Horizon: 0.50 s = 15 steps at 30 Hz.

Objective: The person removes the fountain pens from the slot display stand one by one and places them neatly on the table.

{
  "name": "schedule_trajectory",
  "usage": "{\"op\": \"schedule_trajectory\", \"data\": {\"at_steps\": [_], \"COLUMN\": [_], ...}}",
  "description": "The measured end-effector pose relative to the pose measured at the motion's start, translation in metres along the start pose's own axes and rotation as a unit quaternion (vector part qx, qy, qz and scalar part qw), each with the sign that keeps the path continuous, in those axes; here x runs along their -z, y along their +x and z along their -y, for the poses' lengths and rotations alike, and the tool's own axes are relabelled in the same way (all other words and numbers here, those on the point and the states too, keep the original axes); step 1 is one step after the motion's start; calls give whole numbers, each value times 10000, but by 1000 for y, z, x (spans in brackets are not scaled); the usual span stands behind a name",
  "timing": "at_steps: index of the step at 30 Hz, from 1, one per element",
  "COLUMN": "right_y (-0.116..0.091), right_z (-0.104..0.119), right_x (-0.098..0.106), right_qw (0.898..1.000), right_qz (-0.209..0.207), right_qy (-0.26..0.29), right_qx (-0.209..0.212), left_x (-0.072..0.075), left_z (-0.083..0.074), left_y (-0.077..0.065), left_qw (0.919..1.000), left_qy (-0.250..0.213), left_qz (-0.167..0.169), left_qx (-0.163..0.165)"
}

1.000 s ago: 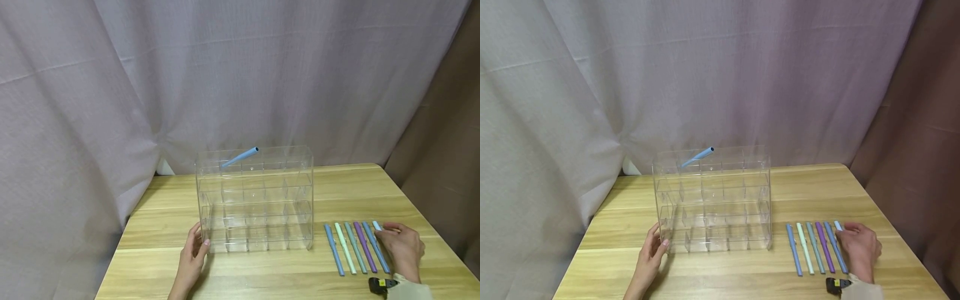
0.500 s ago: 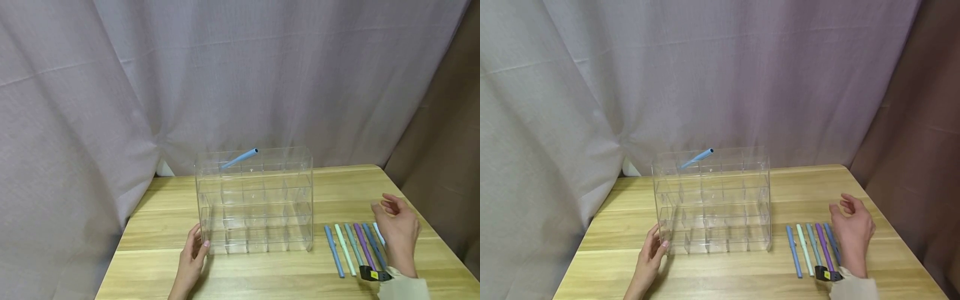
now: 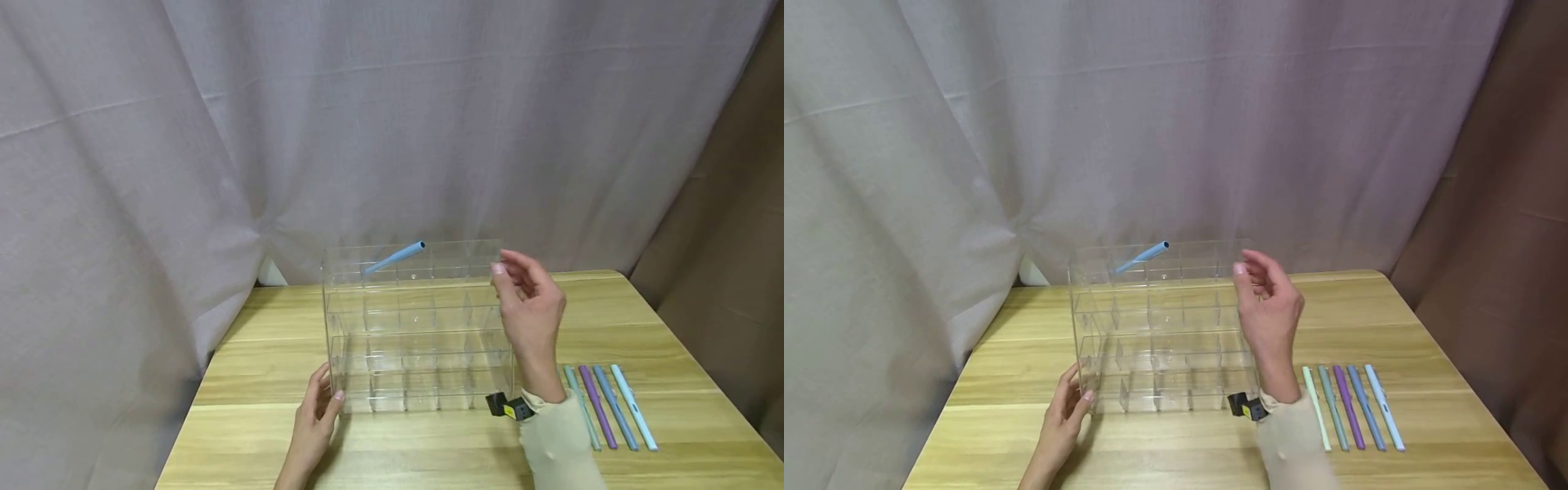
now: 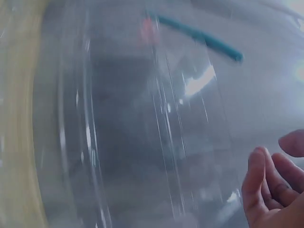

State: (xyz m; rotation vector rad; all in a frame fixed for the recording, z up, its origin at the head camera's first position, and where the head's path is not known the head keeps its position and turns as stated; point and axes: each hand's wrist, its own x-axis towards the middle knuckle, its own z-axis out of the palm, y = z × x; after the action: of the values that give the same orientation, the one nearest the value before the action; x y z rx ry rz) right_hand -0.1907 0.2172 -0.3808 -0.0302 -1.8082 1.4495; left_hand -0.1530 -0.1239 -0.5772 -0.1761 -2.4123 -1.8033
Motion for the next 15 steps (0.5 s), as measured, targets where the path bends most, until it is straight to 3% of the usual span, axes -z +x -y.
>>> {"op": "schedule_trajectory", "data": {"at_steps": [7,15], "right_y": [5,2], "right_z": [9,21], "right_x": [-43,-82], "right_qw": [9910,9865], "right_qz": [1138,1396], "right_qy": [573,688], "right_qx": [-417,-519], "left_x": [-2,0], "left_z": [1,0], "left_y": [0,2], "left_qw": [10000,10000], "left_qy": [13,19], "left_qz": [42,3], "left_qx": [41,33]}}
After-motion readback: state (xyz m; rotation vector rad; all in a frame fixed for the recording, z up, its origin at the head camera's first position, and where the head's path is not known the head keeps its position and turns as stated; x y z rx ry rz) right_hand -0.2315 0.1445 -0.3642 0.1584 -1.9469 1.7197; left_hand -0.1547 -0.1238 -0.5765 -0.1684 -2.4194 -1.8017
